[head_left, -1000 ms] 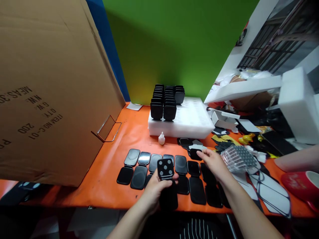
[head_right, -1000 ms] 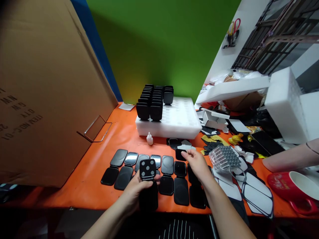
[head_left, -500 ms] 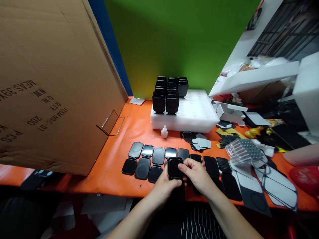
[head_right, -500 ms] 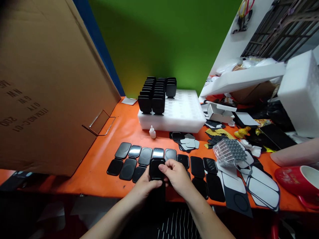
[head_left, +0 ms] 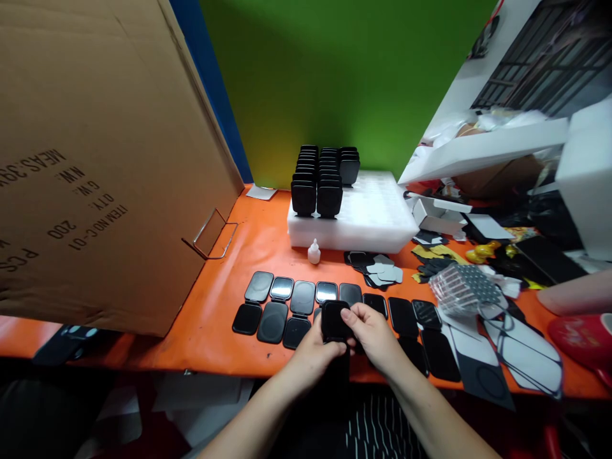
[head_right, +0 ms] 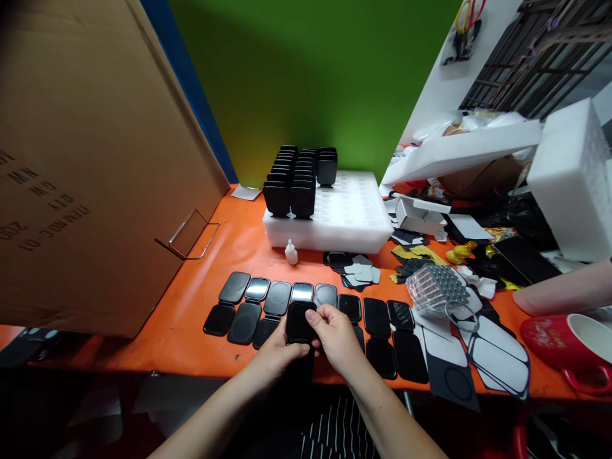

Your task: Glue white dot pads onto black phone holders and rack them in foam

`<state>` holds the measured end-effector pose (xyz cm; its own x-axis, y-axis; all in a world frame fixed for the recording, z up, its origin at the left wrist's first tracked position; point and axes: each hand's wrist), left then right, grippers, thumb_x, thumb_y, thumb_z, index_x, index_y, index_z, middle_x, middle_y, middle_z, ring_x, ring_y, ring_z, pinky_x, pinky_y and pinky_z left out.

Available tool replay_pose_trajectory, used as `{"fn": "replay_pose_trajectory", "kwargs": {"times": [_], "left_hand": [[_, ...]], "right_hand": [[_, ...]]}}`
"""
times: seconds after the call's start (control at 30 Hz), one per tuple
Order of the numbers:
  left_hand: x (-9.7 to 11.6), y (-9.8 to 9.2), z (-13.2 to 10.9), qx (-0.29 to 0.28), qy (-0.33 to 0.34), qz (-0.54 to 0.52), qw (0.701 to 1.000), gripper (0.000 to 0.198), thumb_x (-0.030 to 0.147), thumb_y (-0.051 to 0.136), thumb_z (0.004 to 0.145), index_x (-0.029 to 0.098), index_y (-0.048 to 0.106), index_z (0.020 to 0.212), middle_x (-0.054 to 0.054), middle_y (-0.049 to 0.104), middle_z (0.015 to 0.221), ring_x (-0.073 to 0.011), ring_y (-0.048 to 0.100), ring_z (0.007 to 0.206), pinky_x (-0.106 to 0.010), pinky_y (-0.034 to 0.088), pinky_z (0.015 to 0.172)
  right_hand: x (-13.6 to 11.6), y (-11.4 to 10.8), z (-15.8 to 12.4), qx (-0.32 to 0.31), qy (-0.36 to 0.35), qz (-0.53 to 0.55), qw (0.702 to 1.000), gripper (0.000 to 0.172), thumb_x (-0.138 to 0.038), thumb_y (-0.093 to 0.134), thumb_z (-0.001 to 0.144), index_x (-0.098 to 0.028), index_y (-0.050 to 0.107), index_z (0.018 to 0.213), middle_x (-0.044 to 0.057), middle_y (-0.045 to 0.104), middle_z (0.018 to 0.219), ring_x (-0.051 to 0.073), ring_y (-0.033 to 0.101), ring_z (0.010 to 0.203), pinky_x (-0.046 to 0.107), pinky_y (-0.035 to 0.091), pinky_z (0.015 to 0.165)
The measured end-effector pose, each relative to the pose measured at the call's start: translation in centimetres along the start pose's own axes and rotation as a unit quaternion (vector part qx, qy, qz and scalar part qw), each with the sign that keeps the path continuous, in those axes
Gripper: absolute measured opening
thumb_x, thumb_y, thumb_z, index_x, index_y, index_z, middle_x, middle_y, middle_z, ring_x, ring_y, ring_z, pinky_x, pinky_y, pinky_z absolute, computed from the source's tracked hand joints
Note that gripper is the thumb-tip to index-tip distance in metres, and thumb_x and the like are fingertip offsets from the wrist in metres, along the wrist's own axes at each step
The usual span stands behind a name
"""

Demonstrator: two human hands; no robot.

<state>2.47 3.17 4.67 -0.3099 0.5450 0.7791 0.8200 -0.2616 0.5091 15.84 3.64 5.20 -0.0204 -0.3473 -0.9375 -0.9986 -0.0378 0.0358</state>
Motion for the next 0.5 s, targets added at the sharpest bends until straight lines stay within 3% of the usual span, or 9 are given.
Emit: {"fn": "replay_pose_trajectory", "kwargs": {"times": [0.2,0.3,0.4,0.5], "left_hand": [[-0.3,-0.5,0.1,-0.001,-0.017,0.010,1.000,0.054,0.003,0.053,0.060,0.021,0.045,0.110,0.000,0.058,0.084,-0.0149,0.058,0.072,-0.029,0.043,0.073],[-0.9,-0.8,0.3,0.001,0.005,0.029,1.000,0.054,0.003,0.054,0.060,0.021,0.045,0.111,-0.001,0.058,0.085,-0.0162,0.058,0.075,-0.029,0.043,0.073],[-1.5,-1.1,0.4,0.009,0.028,0.044,0.999,0.056,0.003,0.056,0.060,0.021,0.044,0.112,-0.003,0.059,0.092,-0.0182,0.057,0.083,-0.030,0.043,0.075],[-1.4,-1.0,0.3,0.005,0.018,0.023,1.000,0.051,0.013,0.061,0.065,0.018,0.043,0.113,-0.004,0.060,0.092,-0.0188,0.058,0.082,-0.031,0.043,0.077]], "right_hand": [[0.2,0.0,0.2,-0.025,0.012,-0.005,1.000,0.037,-0.054,0.052,0.072,-0.021,0.038,0.063,-0.008,0.042,0.042,0.010,0.044,0.035,0.022,0.040,0.035],[0.2,-0.1,0.3,-0.006,0.012,-0.045,0.999,0.037,-0.054,0.051,0.073,-0.022,0.037,0.062,-0.007,0.042,0.043,0.011,0.046,0.036,0.023,0.039,0.035],[-0.4,-0.2,0.1,0.027,-0.014,-0.163,0.986,0.037,-0.053,0.047,0.075,-0.022,0.036,0.059,-0.006,0.045,0.045,0.012,0.049,0.039,0.022,0.036,0.037],[-1.4,-0.4,-0.2,0.076,-0.064,-0.334,0.937,0.040,-0.053,0.047,0.075,-0.021,0.037,0.053,-0.003,0.050,0.043,0.013,0.051,0.044,0.022,0.032,0.043]]}}
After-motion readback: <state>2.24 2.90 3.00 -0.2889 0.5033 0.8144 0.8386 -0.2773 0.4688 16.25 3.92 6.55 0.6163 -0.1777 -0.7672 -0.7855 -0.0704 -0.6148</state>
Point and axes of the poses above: each hand's wrist, its own z-axis towards the middle knuckle, its own y-axis out of the palm, x = y × z
